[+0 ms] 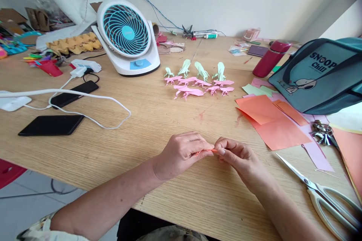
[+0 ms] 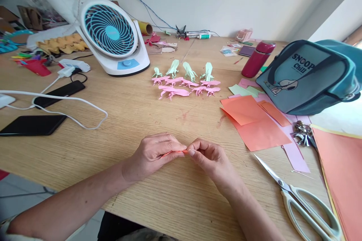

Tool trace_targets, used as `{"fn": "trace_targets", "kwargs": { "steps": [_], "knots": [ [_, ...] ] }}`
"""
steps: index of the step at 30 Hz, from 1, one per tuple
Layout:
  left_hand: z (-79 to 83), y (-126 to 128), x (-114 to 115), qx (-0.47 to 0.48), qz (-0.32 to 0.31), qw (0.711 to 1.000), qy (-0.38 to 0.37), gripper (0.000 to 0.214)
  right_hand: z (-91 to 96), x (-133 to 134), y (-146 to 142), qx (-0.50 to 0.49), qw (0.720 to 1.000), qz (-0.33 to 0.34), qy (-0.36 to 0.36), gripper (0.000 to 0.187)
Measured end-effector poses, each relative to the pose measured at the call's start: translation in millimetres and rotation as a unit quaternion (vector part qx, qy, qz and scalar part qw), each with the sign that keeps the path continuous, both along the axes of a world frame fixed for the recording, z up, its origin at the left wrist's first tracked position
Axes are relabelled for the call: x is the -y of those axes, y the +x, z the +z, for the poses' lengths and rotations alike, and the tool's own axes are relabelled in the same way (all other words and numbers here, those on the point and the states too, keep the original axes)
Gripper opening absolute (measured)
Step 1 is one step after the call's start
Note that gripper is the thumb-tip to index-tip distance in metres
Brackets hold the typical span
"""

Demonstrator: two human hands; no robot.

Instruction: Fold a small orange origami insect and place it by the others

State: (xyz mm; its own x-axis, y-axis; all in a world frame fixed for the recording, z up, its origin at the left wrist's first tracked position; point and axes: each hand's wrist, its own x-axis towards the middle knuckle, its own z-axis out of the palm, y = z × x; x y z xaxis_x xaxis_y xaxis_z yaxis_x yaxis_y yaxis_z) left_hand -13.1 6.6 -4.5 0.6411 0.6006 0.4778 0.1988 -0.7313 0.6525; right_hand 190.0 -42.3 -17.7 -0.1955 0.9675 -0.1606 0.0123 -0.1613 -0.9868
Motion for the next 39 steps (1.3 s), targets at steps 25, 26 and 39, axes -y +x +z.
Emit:
{"fn": "trace_targets", "kwargs": {
  "steps": [25,26,39],
  "knots": [
    [-1.5,4.0,-6.8,0.017,-0.032,0.998,0.054,0.01,2.9,-4.8,6.4,-0.033,0.997,0.048,-0.059,0.033],
    [-1.7,4.0,-7.1,0.017,-0.034,0.998,0.055,0.01,3.4,-4.7,6.5,-0.027,0.997,0.05,-0.056,0.034],
    [-2.7,5.0,-7.1,0.04,-0.056,0.997,-0.017,0.007,6.6,-3.8,6.2,-0.063,0.99,0.076,-0.1,0.036]
  ]
}}
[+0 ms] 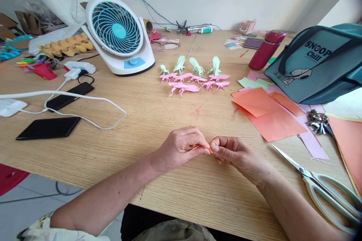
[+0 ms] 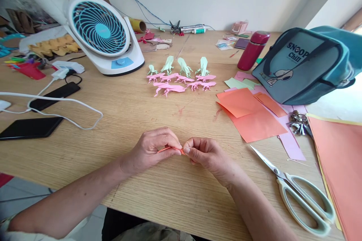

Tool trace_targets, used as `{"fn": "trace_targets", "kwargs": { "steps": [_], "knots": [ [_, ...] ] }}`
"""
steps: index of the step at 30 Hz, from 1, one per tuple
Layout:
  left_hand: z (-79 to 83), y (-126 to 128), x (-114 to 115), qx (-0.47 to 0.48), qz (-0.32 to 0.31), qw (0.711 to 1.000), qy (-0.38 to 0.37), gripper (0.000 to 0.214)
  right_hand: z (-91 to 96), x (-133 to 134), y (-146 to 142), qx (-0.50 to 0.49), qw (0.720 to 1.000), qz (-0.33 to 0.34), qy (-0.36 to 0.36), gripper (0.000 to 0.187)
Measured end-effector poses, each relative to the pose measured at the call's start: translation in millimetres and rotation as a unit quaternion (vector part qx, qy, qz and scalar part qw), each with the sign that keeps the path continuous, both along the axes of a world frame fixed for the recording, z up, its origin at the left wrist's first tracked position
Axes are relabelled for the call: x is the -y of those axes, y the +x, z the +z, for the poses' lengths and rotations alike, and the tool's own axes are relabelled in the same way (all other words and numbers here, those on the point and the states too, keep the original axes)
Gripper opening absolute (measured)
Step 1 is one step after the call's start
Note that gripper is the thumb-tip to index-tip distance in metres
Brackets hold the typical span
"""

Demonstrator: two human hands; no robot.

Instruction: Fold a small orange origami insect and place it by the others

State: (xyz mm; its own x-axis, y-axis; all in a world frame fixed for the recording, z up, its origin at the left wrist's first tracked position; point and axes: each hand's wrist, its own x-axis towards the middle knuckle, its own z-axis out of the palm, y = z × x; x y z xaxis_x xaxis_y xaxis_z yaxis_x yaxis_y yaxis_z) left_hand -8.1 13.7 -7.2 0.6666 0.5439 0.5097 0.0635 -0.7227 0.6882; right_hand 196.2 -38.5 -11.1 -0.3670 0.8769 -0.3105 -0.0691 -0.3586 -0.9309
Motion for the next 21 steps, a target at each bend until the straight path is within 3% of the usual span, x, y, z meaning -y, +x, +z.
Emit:
{"fn": "trace_targets", "kwargs": {
  "steps": [11,21],
  "knots": [
    [0.1,2.3,3.0,0.032,-0.012,0.997,-0.066,0.004,7.4,-0.2,-1.7,0.056,0.998,0.001,0.034,0.034],
    [-2.6,4.3,7.6,0.056,0.025,0.982,-0.181,0.011,4.6,0.8,0.2,0.068,0.997,-0.014,0.04,0.036]
  ]
}}
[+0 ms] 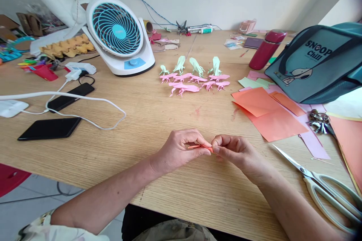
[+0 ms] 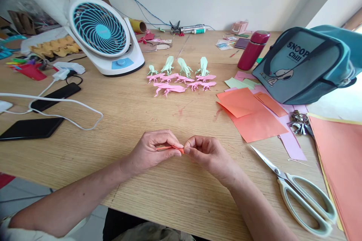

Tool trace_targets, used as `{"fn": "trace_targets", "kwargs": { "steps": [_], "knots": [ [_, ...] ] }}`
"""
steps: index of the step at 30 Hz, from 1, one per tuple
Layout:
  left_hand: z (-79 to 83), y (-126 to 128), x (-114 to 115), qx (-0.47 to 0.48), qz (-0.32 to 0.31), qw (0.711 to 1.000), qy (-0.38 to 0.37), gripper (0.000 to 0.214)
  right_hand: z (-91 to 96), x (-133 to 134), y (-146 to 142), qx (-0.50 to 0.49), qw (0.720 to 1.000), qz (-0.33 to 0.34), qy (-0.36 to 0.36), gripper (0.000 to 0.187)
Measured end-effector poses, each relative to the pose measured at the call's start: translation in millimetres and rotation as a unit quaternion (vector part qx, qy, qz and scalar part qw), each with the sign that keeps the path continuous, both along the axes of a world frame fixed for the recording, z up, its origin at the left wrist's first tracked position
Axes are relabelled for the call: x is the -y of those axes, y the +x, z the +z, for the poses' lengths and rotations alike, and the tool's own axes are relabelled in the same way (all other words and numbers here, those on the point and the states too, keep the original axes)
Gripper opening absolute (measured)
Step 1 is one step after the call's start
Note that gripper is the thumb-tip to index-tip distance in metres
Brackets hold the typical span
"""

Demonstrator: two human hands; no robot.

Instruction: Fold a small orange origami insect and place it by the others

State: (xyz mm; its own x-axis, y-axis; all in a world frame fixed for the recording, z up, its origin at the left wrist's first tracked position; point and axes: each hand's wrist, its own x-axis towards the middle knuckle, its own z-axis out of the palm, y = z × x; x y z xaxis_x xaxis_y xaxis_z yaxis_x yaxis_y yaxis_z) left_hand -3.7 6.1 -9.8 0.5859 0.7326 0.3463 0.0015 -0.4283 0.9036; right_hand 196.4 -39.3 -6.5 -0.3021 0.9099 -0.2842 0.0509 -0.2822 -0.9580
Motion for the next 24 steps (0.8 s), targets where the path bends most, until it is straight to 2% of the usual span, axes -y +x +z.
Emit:
{"fn": "trace_targets", "kwargs": {
  "steps": [3,7,11,19,24],
  "knots": [
    [0.5,-0.6,0.1,-0.005,0.01,1.0,0.005,0.009,-2.9,-0.5,0.6,-0.017,1.0,-0.004,-0.009,0.035],
    [0.8,-1.6,-0.3,-0.02,0.011,0.999,0.048,0.005,-3.8,-1.4,0.1,-0.035,0.999,-0.007,-0.022,0.035],
    [0.2,-2.2,0.0,-0.025,0.005,0.997,0.079,0.004,-3.3,-1.5,-1.2,-0.019,0.999,-0.013,-0.031,0.037],
    [-3.9,-0.7,3.3,-0.014,0.01,0.997,0.08,0.005,0.6,-1.7,-4.0,-0.009,1.0,0.001,-0.01,0.041],
    [-3.8,-0.3,5.5,-0.035,0.025,0.991,0.129,0.007,-1.9,-1.3,-3.8,0.005,1.0,-0.001,-0.011,0.041]
  ]
}}
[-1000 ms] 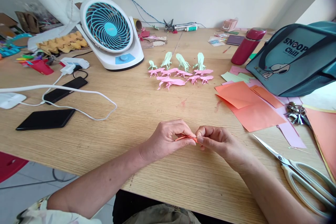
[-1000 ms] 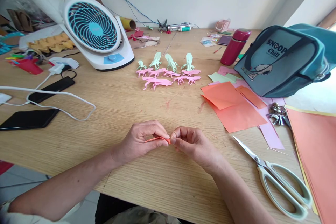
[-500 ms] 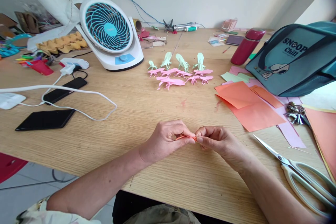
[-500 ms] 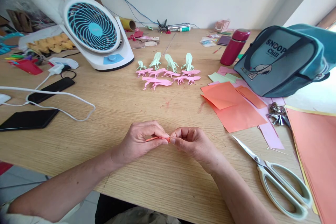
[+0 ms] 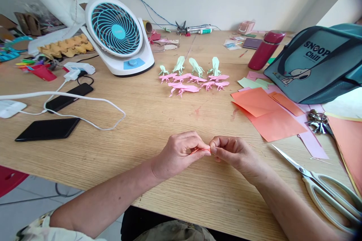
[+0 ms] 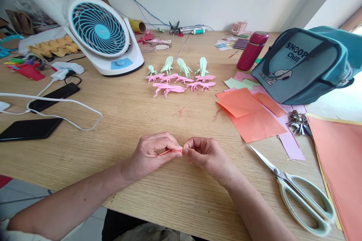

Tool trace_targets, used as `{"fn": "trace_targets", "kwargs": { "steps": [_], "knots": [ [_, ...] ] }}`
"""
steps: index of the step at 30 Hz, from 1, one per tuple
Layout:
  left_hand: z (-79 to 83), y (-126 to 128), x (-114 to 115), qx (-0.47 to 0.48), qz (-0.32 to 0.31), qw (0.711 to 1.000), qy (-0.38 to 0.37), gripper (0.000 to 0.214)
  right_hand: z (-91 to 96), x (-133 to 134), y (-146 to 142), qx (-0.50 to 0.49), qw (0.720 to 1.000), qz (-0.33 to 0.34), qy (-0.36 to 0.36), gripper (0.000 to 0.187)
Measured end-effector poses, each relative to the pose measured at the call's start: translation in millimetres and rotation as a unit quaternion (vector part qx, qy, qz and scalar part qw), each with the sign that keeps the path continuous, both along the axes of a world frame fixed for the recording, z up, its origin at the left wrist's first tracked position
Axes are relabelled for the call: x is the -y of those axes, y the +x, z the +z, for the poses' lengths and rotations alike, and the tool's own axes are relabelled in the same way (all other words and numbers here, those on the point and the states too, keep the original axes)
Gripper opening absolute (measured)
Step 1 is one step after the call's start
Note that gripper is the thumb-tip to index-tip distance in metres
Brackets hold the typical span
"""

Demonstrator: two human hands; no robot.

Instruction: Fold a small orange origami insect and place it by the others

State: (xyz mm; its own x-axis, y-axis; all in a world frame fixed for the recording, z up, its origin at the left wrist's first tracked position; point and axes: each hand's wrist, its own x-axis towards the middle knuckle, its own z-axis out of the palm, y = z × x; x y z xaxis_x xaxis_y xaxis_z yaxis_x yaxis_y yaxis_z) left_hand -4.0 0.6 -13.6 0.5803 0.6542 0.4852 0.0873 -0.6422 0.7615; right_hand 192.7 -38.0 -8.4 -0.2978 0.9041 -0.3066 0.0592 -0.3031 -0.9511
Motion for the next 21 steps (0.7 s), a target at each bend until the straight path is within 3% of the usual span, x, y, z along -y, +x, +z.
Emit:
{"fn": "trace_targets", "kwargs": {
  "steps": [8,21],
  "knots": [
    [1.0,-1,-1,-0.026,-0.004,0.995,0.098,0.009,0.1,-1,4,0.015,0.998,0.036,0.055,0.039],
    [2.2,-1,-2,-0.017,-0.035,0.997,0.059,0.01,1.6,1,15,0.06,0.993,0.057,0.084,0.034]
  ]
}}
